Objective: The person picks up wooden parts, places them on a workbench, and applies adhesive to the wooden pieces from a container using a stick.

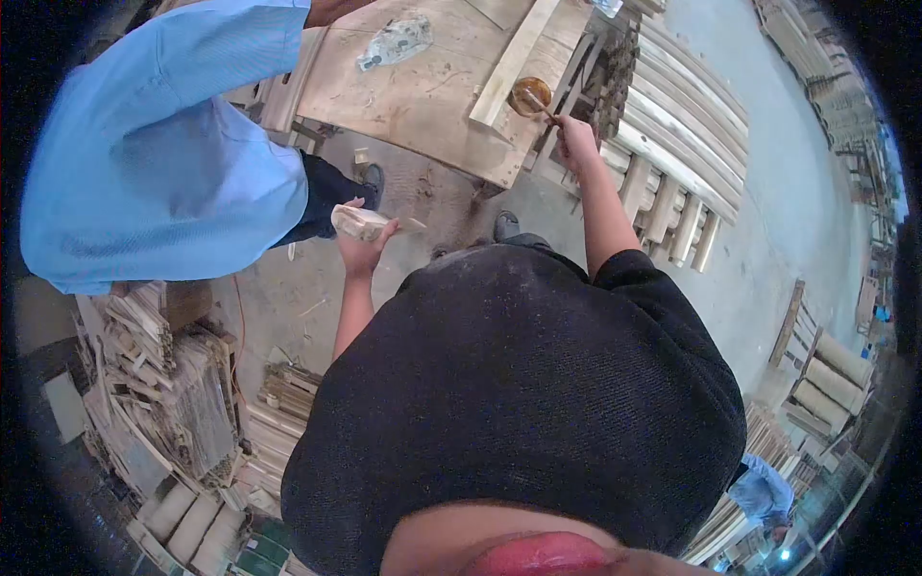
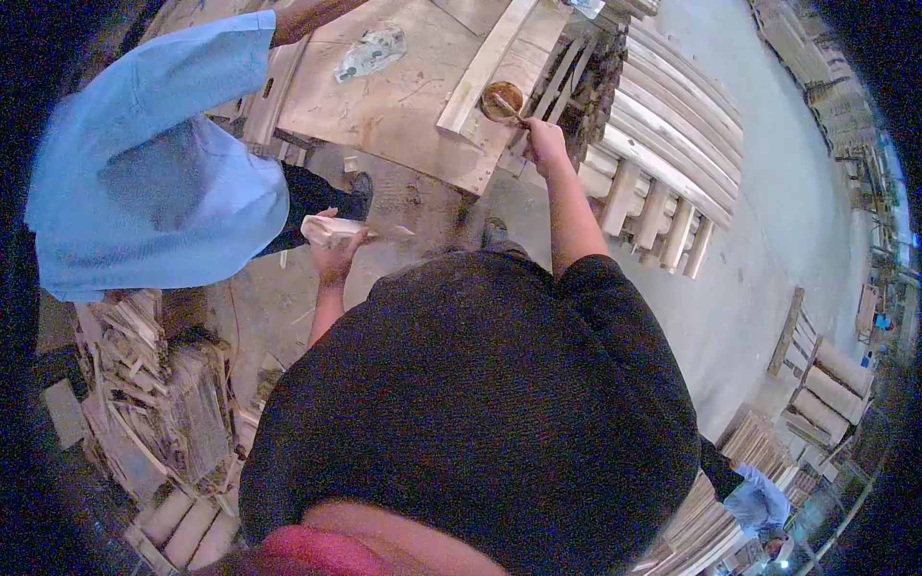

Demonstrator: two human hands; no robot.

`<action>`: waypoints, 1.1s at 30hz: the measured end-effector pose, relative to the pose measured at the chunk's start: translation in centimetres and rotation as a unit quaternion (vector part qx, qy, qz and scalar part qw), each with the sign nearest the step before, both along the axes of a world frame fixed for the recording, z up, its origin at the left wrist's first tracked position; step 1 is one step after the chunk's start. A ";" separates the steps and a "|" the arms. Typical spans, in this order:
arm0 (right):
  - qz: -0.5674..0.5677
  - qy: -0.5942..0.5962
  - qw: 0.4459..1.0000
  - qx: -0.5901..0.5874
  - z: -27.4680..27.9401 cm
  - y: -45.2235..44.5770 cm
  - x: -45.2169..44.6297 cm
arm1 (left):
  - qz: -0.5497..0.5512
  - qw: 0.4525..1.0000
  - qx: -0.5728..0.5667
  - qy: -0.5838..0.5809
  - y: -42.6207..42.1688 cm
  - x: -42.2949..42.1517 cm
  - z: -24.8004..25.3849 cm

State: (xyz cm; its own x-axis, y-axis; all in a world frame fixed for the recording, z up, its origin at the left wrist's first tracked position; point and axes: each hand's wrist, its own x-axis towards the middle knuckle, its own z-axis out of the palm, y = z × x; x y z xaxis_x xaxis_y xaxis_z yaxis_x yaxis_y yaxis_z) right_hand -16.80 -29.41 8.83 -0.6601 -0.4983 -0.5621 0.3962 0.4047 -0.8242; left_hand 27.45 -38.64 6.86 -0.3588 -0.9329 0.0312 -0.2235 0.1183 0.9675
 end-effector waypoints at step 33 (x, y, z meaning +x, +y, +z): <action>0.128 0.079 0.978 -0.143 3.9 -1.2 5.9 | -0.005 0.956 -0.233 -0.177 -1.3 0.3 -1.2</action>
